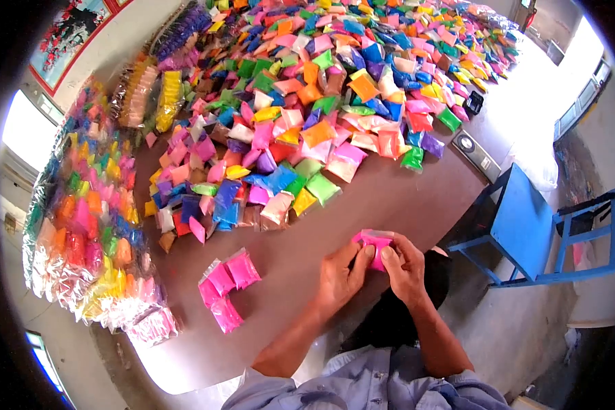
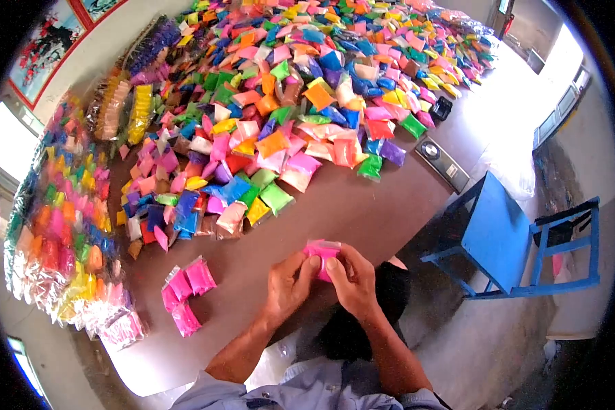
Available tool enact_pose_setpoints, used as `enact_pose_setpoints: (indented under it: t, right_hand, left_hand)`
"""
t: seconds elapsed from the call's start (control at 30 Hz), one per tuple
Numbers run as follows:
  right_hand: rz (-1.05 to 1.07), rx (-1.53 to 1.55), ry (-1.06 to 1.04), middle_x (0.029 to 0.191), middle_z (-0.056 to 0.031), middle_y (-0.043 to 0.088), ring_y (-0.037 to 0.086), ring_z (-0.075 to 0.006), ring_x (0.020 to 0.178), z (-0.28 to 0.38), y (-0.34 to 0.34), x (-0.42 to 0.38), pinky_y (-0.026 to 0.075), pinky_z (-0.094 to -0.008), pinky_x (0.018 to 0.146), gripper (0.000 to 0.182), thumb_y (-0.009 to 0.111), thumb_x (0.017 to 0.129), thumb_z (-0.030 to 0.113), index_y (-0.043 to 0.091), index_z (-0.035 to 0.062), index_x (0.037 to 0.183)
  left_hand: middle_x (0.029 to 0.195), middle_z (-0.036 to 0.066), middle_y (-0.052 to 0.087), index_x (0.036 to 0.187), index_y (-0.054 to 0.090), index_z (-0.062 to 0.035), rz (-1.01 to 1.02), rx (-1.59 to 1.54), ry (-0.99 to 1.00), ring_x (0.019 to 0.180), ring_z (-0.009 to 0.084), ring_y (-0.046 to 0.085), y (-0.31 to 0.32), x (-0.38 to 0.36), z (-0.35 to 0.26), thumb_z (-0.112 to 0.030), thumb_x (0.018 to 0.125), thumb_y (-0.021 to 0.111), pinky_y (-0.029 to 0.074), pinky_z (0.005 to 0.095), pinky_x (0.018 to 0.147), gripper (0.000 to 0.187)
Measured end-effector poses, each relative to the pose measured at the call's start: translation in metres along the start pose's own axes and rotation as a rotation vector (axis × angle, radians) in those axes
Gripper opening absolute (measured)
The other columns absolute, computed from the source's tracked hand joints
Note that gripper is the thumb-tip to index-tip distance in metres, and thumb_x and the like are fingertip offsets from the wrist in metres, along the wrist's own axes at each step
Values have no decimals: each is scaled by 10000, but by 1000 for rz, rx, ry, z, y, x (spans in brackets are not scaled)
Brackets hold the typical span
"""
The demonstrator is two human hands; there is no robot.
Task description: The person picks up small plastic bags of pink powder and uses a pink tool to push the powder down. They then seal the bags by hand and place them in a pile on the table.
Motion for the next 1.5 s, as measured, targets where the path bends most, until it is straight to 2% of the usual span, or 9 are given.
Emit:
enact_pose_setpoints:
  t: [0.07,0.3,0.43,0.57,0.83,1.2,1.27,1.33,1.5]
  right_hand:
    - [-48,29,36,1090,-27,691,612,-84,956,-5,-4,1,501,-240,848,272,617,1060,110,652,-49,1278]
    - [-50,-161,-15,885,23,611,526,-55,797,6,-12,-2,442,-234,691,164,674,1034,114,713,-14,1129]
    - [2,-275,-29,892,-4,638,559,-78,792,7,-8,-2,463,-252,703,161,685,1010,89,709,-13,1132]
    - [-28,-76,24,915,-13,665,590,-90,812,0,-3,-1,489,-256,736,158,664,1015,86,708,-12,1131]
    - [-3,-226,14,925,-43,674,613,-101,839,0,-10,-1,499,-267,745,151,677,1003,90,706,-20,1104]
    - [4,-257,-78,888,-69,655,615,-151,803,14,-3,2,503,-298,728,151,696,994,102,714,-5,1099]
    - [-31,-292,-172,850,14,609,524,-60,751,22,-5,1,432,-236,662,149,663,1036,126,707,-11,1073]
    - [-57,-209,-116,854,29,597,507,-48,741,16,-9,-1,413,-225,648,139,658,1039,118,707,-10,1064]
    - [-97,-71,-46,863,59,563,460,-17,723,6,-15,-1,366,-199,622,125,647,1047,95,690,-17,1085]
  left_hand:
    - [685,172,578,852,641,4,-20,95,92,600,146,557,-2,-3,-6,-146,1018,700,453,364,559,231]
    - [695,121,618,914,686,8,-68,-261,-79,646,106,573,8,0,-1,-138,1005,713,481,336,589,175]
    - [789,-5,645,1002,724,20,17,-137,-132,750,70,550,6,-5,15,-168,1034,677,486,274,660,197]
    - [779,-8,639,990,726,14,15,-91,-131,744,66,545,3,-8,17,-167,1032,679,478,270,657,192]
    - [807,-56,639,960,731,11,12,-337,-247,764,54,547,10,-4,12,-150,1024,701,464,243,669,176]
    - [802,-45,649,978,742,11,-3,-158,-125,758,59,555,6,-7,19,-169,1030,710,474,254,665,190]
    - [803,-42,652,982,745,11,3,-168,-140,757,60,556,7,-7,17,-168,1029,710,475,256,663,188]
    - [780,73,729,972,758,1,0,-247,-229,736,82,634,7,-6,17,-148,971,750,535,287,661,149]
    - [751,24,644,911,715,2,66,-154,-130,717,85,564,13,-7,24,-168,1007,713,479,288,625,196]
Point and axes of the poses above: each hand's wrist, its own x-axis towards the middle knuckle, its own y-axis out of the palm, z = x × y, the point moved 10 cm from there along x, towards the middle knuckle
